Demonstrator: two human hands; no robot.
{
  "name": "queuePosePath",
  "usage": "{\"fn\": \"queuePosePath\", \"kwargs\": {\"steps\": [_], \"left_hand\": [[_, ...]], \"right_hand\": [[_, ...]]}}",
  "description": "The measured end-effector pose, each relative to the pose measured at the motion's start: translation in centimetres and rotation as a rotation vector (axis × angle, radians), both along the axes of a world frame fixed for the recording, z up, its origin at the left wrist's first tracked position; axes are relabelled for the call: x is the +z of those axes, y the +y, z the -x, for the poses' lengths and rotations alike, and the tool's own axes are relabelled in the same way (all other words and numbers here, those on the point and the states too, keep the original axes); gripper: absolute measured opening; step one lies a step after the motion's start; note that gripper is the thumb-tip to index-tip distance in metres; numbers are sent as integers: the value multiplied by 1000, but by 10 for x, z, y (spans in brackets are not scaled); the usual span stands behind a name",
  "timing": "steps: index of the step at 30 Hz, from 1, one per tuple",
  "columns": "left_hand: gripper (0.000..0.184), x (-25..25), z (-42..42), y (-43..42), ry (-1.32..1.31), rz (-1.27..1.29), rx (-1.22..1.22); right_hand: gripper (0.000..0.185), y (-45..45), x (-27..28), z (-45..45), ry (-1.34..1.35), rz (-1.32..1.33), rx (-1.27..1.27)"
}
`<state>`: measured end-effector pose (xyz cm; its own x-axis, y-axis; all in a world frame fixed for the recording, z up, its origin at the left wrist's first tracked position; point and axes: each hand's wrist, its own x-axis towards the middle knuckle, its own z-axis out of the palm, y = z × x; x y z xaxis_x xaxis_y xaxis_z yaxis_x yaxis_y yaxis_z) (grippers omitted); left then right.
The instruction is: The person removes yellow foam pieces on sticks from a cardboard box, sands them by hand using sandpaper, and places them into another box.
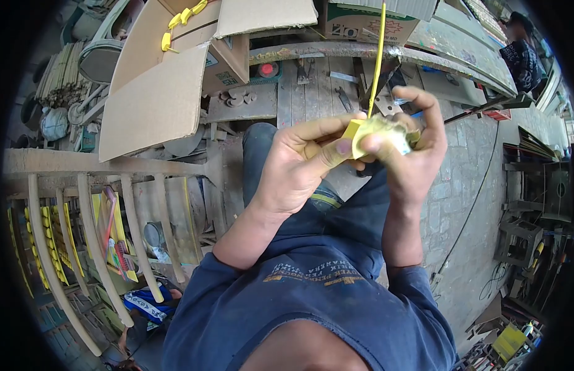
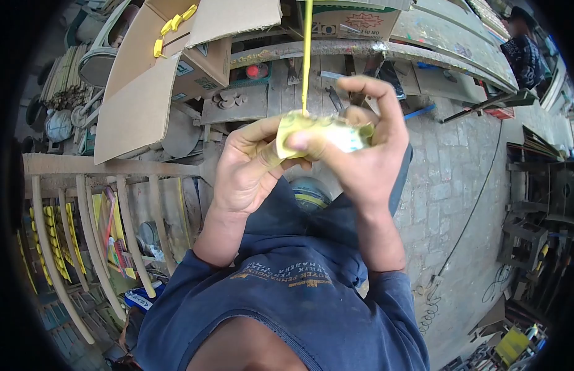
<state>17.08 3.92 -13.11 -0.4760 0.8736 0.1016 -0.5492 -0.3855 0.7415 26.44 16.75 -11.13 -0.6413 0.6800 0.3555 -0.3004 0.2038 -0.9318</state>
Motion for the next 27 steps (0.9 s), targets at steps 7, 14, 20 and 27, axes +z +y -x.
{"fn": "queuePosePath", "kwargs": {"steps": [7, 14, 20, 27], "left_hand": [[46, -1, -2, 1, -24, -18, 6], [43, 0, 3, 2, 79, 63, -64], [37, 9, 2, 1, -26, 89, -95], [49, 12, 3, -1, -10, -15, -261]], "right_hand": [[56, 12, 4, 7, 83, -52, -46], [54, 5, 4, 15, -11, -34, -98], [56, 11, -10, 3, 217, -136, -23], [44, 31, -5, 19, 74, 26, -230]]}}
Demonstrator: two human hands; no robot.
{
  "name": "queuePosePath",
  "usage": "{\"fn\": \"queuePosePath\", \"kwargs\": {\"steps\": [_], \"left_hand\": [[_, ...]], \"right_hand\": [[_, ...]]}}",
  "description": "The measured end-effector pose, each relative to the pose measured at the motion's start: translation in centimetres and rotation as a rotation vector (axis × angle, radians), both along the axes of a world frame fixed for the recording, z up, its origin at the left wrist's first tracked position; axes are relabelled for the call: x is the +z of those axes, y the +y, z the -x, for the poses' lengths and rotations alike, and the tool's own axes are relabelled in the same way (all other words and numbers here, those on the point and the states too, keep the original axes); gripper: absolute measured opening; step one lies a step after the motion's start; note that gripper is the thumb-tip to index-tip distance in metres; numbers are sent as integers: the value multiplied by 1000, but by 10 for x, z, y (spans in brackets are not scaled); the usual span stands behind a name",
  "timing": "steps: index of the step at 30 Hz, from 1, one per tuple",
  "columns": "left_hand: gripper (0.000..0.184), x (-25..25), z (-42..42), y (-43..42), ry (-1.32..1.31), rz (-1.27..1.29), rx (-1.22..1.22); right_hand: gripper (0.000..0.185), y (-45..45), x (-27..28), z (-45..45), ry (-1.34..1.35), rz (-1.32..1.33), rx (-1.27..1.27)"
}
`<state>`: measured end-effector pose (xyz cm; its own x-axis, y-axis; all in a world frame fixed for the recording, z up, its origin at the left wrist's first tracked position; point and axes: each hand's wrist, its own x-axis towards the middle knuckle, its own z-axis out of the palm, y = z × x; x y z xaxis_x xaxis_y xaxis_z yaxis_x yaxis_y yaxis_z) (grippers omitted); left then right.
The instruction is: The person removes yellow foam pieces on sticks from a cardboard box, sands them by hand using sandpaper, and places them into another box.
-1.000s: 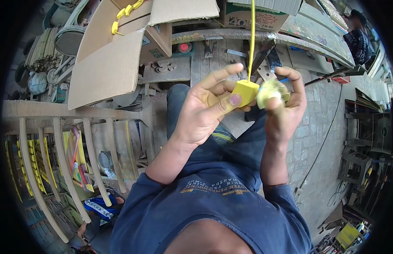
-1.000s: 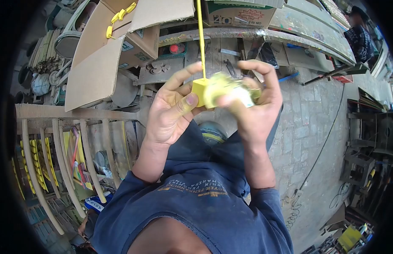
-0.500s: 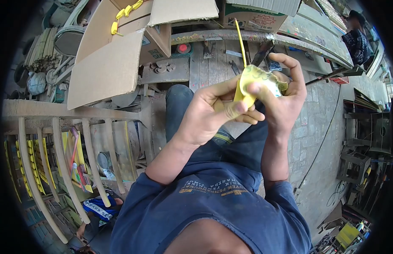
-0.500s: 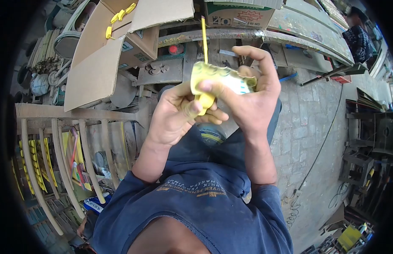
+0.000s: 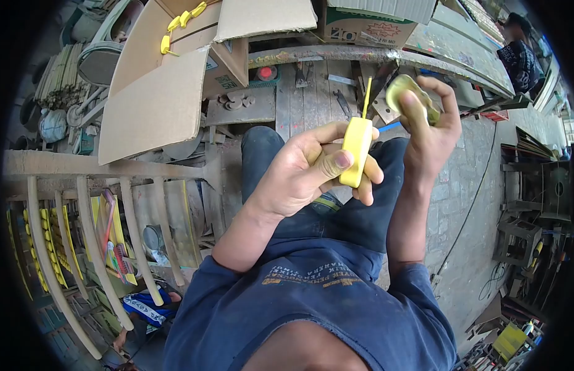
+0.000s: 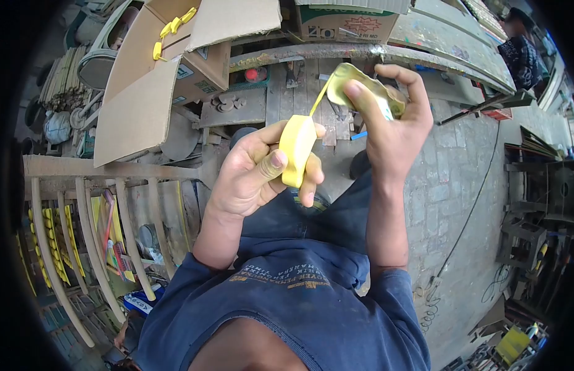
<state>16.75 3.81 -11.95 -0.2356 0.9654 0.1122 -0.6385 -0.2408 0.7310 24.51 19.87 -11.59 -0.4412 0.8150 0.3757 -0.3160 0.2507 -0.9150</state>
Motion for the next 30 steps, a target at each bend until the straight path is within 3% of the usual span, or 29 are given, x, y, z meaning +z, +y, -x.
{"fn": "queuePosePath", "kwargs": {"steps": [1, 3, 4, 9, 11, 14, 17, 18, 21, 22, 23, 25, 27, 29, 30], "left_hand": [[47, 1, -1, 0, 20, 34, 71], [44, 0, -2, 1, 33, 71, 135], [40, -3, 0, 0, 138, 88, 186], [44, 2, -6, -1, 350, 198, 383], [47, 2, -8, -1, 417, 235, 447], [44, 0, -5, -7, 713, 209, 496], [46, 9, -2, -9, 833, 120, 543], [50, 10, 0, -8, 904, 82, 616], [50, 11, 6, -6, 1008, 100, 578], [50, 9, 6, -4, 1005, 104, 575], [48, 4, 3, -1, 888, 151, 567], [46, 0, 3, 4, 767, 190, 560], [47, -1, 8, 7, 629, 154, 669], [41, -6, 16, 6, 665, 135, 731], [39, -7, 20, 4, 807, 109, 722]], "right_hand": [[46, -7, 5, -4, 53, 83, 29], [50, -14, 8, -12, 22, -39, 230], [52, -17, 15, -18, -155, -201, 280], [48, -3, 18, 3, -210, -375, -45], [47, -7, 25, -10, -151, -184, 203], [49, -10, 30, -9, -336, -495, 175], [43, 10, 17, 1, -186, -312, -8], [41, 11, 20, -5, -117, -91, 112], [45, 18, 13, -12, 147, 144, 619], [45, 10, 10, -10, 93, 165, 577], [34, 5, 15, -13, -32, 220, 546], [22, -8, 5, -6, -29, 322, 312], [14, -13, -12, -10, 264, 448, 418], [12, -16, -26, -19, 430, 544, 551], [12, -17, -28, -19, 427, 553, 556]]}}
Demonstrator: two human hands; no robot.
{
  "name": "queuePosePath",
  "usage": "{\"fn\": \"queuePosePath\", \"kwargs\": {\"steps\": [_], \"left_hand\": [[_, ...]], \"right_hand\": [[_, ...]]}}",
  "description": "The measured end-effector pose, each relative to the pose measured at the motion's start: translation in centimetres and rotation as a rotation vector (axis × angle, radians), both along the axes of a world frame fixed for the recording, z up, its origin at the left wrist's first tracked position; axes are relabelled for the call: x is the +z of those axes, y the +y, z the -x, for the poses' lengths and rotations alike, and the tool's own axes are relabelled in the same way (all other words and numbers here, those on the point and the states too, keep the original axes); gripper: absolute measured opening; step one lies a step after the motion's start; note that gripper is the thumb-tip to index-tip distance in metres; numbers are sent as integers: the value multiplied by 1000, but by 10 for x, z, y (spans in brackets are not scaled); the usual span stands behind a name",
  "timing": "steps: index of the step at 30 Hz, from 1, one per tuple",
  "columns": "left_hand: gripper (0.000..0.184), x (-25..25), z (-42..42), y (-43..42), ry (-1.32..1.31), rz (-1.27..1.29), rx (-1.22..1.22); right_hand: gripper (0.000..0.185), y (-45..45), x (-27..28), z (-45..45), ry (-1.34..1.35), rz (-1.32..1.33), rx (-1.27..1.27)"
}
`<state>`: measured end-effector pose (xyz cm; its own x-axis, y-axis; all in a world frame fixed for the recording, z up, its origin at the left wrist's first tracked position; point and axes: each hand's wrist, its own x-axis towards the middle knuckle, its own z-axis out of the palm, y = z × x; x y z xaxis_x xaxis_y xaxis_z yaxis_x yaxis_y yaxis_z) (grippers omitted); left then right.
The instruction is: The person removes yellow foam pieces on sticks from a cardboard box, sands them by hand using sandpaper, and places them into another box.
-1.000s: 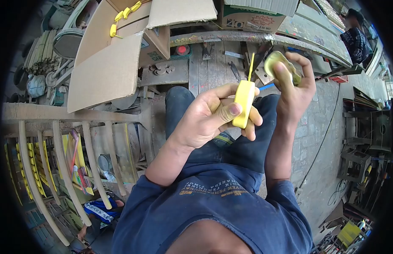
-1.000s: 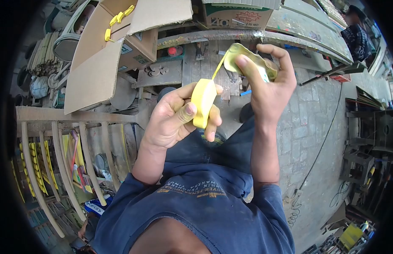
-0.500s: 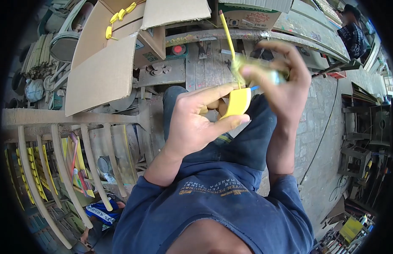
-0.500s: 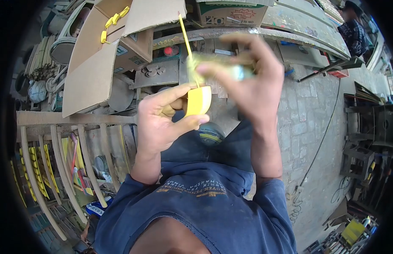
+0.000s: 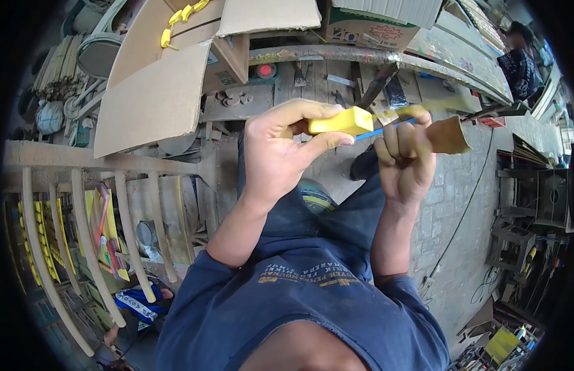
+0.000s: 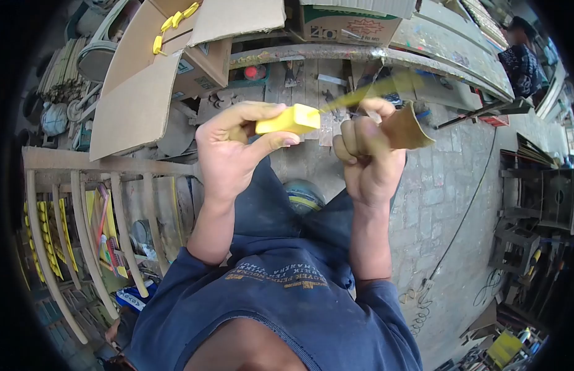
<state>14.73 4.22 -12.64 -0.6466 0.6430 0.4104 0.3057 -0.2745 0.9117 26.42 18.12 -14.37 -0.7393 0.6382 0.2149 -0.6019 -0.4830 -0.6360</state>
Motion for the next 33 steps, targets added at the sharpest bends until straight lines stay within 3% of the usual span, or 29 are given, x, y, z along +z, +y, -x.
{"fn": "queuePosePath", "kwargs": {"steps": [3, 5, 7, 9, 11, 13, 17, 19, 22, 25, 27, 33], "left_hand": [[37, -1, 5, -3, 216, 23, -26], [36, 0, 4, -1, 294, 0, -28], [39, 2, -1, 1, -75, -172, -99], [38, 0, 2, 1, -135, -212, -135], [36, -3, 4, 1, -202, -246, -174], [30, -4, 4, 3, -273, -318, -223], [25, -9, 7, 3, -377, -390, -171], [28, -11, 9, 2, -485, -481, -373], [29, -12, 9, 2, -478, -460, -394], [29, -11, 4, 7, -483, -422, -412], [29, -10, -1, 9, -460, -397, -400], [29, -4, -8, 2, -452, -220, -278]], "right_hand": [[12, -1, -5, -6, 261, 143, 56], [15, 4, -12, -16, 122, -160, -79], [25, 2, -9, -24, -17, -516, -276], [25, -9, -6, -22, 137, -621, -224], [26, -17, -6, -25, 67, -602, -315], [28, -10, -9, -30, 51, -548, -227], [37, 20, -21, -48, 150, -795, 102], [35, 24, -36, -64, 72, -797, 157], [31, 10, -53, -79, -379, -564, -122], [22, -14, -40, -65, -358, -386, -115], [23, -23, -38, -58, -415, -483, -36], [43, -20, -9, -29, -97, -130, -19]]}}
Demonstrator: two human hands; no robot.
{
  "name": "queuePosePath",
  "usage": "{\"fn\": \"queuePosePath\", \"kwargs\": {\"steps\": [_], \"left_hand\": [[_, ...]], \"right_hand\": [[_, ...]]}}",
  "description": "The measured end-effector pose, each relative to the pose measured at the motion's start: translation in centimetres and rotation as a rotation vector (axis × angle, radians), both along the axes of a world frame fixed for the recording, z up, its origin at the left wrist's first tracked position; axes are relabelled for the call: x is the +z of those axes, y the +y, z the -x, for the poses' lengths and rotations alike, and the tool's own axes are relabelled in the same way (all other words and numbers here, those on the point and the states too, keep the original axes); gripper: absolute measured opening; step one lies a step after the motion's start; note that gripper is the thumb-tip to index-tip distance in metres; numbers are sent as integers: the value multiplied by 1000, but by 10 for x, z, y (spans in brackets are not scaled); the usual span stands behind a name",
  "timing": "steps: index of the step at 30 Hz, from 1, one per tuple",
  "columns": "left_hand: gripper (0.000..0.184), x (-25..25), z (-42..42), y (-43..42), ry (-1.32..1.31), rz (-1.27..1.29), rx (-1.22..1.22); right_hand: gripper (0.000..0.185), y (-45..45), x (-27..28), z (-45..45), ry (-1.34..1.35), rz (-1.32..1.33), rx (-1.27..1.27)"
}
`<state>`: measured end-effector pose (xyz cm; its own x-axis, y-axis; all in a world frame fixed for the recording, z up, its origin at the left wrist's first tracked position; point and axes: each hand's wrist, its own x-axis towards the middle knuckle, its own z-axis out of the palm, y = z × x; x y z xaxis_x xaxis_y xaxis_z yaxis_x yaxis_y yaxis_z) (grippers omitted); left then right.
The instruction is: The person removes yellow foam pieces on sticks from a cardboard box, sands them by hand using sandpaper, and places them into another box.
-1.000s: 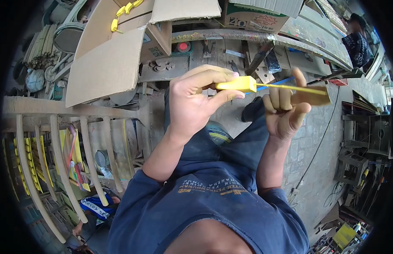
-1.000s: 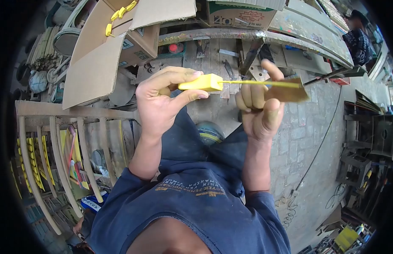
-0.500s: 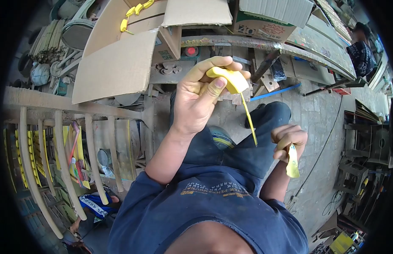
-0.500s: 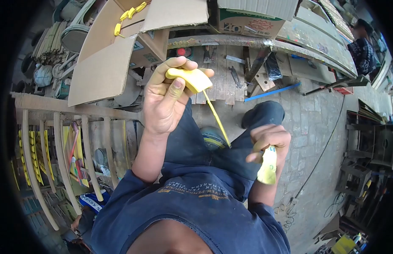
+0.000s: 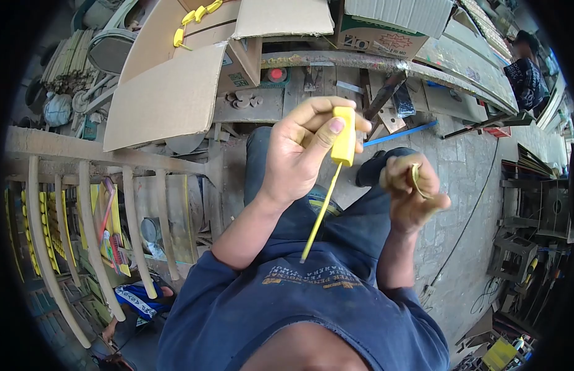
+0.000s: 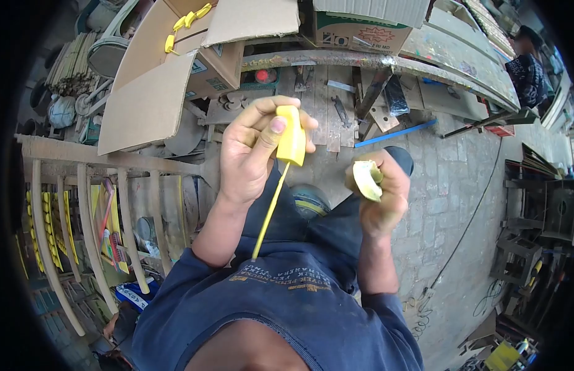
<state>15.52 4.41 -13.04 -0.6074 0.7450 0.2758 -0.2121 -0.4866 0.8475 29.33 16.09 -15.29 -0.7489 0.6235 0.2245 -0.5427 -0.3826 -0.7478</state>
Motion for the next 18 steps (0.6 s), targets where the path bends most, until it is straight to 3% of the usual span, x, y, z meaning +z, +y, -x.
{"fn": "queuePosePath", "kwargs": {"steps": [2, 3, 5, 6, 8, 10, 12, 14, 16, 18], "left_hand": [[26, -1, -3, -1, -4, 94, -14], [26, -1, -5, -2, -6, 91, -19], [25, 1, -9, -6, 15, 132, 2], [24, 1, -9, -7, 26, 154, 17], [25, 1, -7, -10, -39, 168, -8], [25, 3, -6, -13, 26, 181, 43], [25, 5, -8, -10, 8, 177, 74], [26, 5, -9, -6, 54, 61, 141], [27, 2, -5, -8, 64, 37, 79], [28, 0, -2, -9, 136, 63, 71]], "right_hand": [[41, 6, 10, 11, -266, -471, -298], [41, 6, 19, 17, -269, -473, -303], [34, 5, 34, 32, -509, -886, -327], [34, 10, 34, 40, -507, -888, -328], [31, 18, 31, 54, -390, -860, -692], [31, 23, 38, 51, -367, -657, -550], [33, 17, 37, 47, -303, -878, -390], [36, 12, 37, 49, -394, -888, -391], [39, 18, 33, 56, -402, -591, -576], [39, 35, 22, 45, -154, -333, -258]]}}
